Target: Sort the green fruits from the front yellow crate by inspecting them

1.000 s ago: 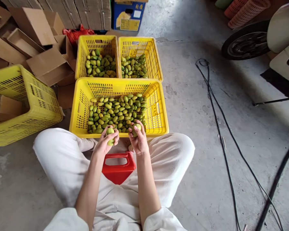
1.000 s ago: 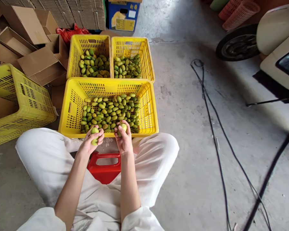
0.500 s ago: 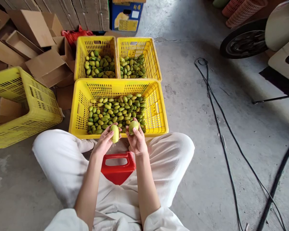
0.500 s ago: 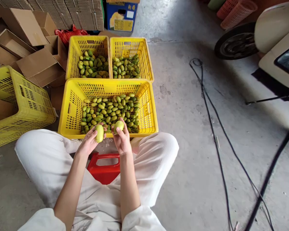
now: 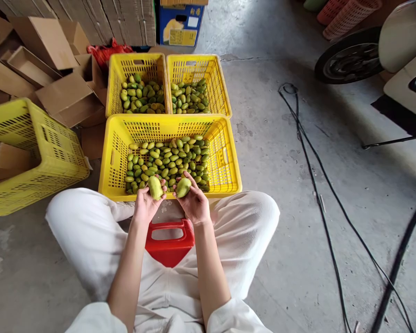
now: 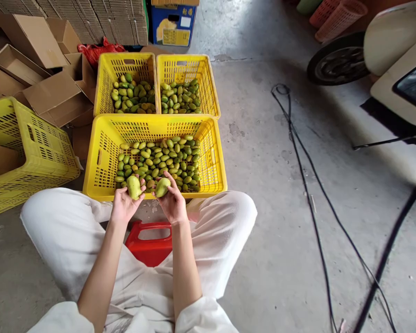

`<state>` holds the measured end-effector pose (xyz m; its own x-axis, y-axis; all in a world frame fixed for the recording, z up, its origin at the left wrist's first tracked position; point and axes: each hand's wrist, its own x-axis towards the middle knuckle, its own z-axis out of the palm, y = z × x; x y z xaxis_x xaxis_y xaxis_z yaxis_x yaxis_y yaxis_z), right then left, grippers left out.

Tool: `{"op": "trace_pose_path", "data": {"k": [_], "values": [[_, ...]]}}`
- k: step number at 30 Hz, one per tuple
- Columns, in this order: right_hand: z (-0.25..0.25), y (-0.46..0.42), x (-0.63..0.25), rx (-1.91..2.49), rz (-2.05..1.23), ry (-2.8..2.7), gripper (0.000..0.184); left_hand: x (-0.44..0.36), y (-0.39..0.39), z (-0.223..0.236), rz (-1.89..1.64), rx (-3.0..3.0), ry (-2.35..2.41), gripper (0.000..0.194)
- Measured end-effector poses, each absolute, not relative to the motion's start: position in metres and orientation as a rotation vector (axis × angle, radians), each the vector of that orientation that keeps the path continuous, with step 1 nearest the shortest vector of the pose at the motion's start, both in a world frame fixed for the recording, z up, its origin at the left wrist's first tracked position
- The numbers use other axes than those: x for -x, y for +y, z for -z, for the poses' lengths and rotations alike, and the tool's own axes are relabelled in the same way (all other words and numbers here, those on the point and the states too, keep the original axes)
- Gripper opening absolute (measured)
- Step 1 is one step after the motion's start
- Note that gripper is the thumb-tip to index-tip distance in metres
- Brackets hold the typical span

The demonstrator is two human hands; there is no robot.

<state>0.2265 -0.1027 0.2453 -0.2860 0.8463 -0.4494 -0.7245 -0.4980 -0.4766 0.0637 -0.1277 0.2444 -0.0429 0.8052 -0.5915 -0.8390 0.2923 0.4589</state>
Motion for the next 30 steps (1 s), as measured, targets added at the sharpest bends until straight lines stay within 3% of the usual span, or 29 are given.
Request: {"op": "trace_pose_path", "data": {"k": [7, 12, 23, 30], "values": [[-0.243, -0.104, -0.228, 0.879, -1.917, -0.317, 0.046, -0.067, -0.132, -0.241, -1.368, -0.125, 0.9, 0.053], [-0.24, -0.105, -0.228, 0.913, -1.878, -0.273, 0.039, -0.066, -0.132, -0.244, -1.333, -0.144, 0.827, 0.045], [-0.231, -0.102, -0.221, 0.977, -1.887, -0.247, 0.045, -0.068, -0.129, -0.235, -1.281, -0.021, 0.88, 0.031], [-0.237, -0.103, -0.225, 1.027, -1.897, -0.266, 0.049, -0.066, -0.131, -0.232, -1.295, -0.119, 0.915, 0.037]]}}
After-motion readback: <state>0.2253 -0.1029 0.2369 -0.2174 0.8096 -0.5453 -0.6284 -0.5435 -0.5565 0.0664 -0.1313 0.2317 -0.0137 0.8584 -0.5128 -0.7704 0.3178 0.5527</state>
